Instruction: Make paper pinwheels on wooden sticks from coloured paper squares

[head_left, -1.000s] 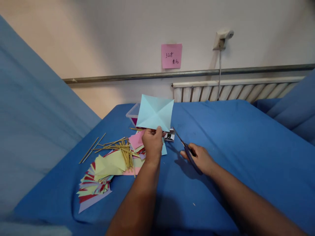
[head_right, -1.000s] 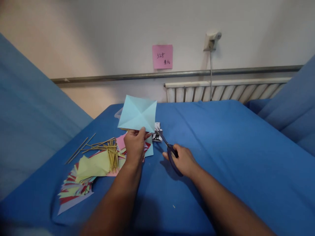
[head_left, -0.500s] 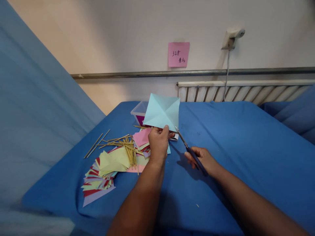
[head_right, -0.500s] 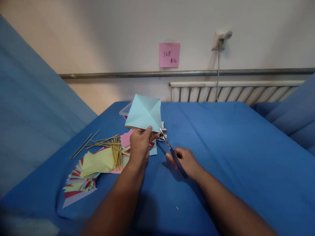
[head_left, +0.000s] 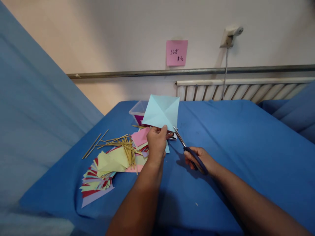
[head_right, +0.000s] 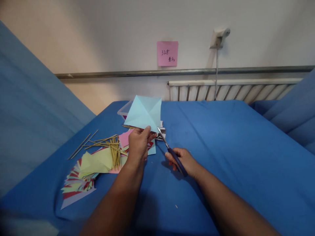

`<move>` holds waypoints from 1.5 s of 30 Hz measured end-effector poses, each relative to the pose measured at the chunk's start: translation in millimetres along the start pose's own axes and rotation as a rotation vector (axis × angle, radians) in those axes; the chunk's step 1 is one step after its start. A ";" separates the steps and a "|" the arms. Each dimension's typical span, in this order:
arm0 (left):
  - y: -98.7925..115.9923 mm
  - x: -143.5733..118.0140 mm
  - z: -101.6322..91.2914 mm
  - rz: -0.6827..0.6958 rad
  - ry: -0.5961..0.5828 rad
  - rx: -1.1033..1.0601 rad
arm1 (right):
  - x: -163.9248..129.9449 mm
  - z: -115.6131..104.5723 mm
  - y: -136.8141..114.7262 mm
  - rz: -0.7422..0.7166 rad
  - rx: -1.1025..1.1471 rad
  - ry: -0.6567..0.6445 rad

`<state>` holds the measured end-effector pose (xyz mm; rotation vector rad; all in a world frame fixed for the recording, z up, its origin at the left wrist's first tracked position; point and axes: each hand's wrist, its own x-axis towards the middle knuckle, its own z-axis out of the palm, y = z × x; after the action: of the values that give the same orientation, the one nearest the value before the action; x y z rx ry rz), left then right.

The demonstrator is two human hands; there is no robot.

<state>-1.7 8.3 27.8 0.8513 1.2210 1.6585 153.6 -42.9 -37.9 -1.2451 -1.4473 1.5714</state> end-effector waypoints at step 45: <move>2.5 0.8 0.2 -0.025 0.023 -0.005 | -2.4 3.8 -8.9 -0.018 -0.024 0.008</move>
<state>-2.5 8.8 30.3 0.8122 1.2380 1.6550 149.7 -45.0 -28.9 -1.2475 -1.4725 1.5404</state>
